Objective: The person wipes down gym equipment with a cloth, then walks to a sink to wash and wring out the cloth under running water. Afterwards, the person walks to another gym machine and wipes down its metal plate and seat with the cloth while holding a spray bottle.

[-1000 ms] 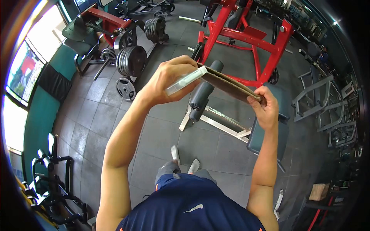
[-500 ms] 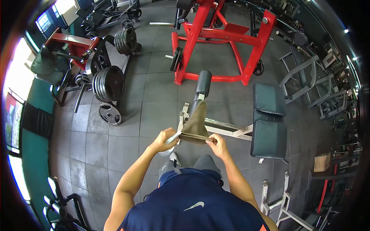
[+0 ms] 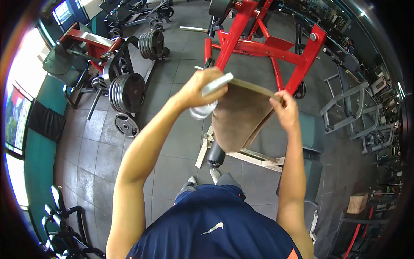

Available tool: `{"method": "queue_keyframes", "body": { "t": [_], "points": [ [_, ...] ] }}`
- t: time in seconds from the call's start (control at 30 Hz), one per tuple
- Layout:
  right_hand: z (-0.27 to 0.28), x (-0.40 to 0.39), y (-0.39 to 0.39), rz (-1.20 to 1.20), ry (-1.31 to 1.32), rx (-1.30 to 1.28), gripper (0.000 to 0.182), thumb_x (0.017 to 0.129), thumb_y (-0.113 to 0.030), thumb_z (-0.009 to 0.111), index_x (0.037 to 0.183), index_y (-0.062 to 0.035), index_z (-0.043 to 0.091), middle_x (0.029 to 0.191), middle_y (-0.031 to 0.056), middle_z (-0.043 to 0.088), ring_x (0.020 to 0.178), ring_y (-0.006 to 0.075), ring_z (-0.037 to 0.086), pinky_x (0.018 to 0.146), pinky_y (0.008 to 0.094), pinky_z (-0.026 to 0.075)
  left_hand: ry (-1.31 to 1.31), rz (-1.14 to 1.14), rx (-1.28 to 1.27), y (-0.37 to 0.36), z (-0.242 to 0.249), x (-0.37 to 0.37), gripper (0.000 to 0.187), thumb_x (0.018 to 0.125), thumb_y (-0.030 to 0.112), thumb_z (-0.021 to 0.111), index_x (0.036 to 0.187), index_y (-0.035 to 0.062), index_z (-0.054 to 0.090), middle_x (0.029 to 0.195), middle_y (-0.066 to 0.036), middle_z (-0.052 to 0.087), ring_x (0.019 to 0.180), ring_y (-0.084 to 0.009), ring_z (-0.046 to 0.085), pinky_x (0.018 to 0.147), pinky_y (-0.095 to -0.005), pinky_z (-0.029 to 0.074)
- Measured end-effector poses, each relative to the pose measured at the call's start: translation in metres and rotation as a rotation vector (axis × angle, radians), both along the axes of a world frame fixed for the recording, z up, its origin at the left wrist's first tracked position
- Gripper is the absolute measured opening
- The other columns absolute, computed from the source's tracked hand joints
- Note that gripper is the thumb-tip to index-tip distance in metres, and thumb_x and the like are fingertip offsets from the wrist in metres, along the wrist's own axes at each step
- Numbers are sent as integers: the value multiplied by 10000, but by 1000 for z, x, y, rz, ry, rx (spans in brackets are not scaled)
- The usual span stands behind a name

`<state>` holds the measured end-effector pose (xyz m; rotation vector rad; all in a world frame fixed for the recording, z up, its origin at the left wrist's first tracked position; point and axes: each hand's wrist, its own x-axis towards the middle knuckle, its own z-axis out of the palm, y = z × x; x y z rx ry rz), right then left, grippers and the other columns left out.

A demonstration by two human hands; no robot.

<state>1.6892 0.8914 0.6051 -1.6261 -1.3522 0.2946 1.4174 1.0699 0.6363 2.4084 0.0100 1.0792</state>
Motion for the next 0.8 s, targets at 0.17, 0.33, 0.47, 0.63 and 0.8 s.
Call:
{"method": "queue_keyframes", "body": {
  "t": [0.17, 0.33, 0.47, 0.63, 0.8],
  "points": [
    [68, 10, 0, 168, 162, 130, 162, 893, -121, 703, 950, -16, 595, 769, -53, 514, 702, 30, 448, 619, 208, 376, 54, 19, -7, 2, 71, 13, 147, 856, 113, 674, 889, -28, 650, 853, -118, 623, 753, -226, 625, 682, -327, 489],
    [48, -5, -36, 213, 28, 45, 159, 844, -108, 733, 895, -13, 615, 781, 5, 563, 721, 74, 497, 656, 246, 413, 75, -42, 24, -26, 48, -9, 123, 789, 69, 687, 865, -16, 642, 839, -149, 631, 782, -306, 616, 708, -382, 494],
    [-47, -22, -52, 245, 155, -148, 156, 809, -98, 749, 887, -30, 632, 777, 28, 589, 710, 111, 520, 650, 280, 434, 332, -88, -270, -57, -29, -42, 186, 739, 18, 657, 923, -8, 653, 862, -161, 646, 789, -331, 621, 724, -398, 507],
    [-181, -60, -85, 304, 292, -432, 197, 799, -142, 751, 902, -28, 629, 742, 47, 589, 688, 146, 539, 631, 316, 446, 517, -3, -535, -94, -154, -82, 142, 776, 84, 683, 894, 7, 664, 842, -128, 651, 771, -279, 638, 706, -370, 507],
    [-187, -48, -63, 327, 296, -548, 201, 794, -154, 753, 895, -38, 624, 715, 34, 580, 667, 136, 532, 621, 307, 443, 548, 82, -580, -82, -185, -77, 159, 772, 90, 678, 915, 22, 669, 803, -101, 642, 712, -226, 625, 667, -338, 497]
  ]
}}
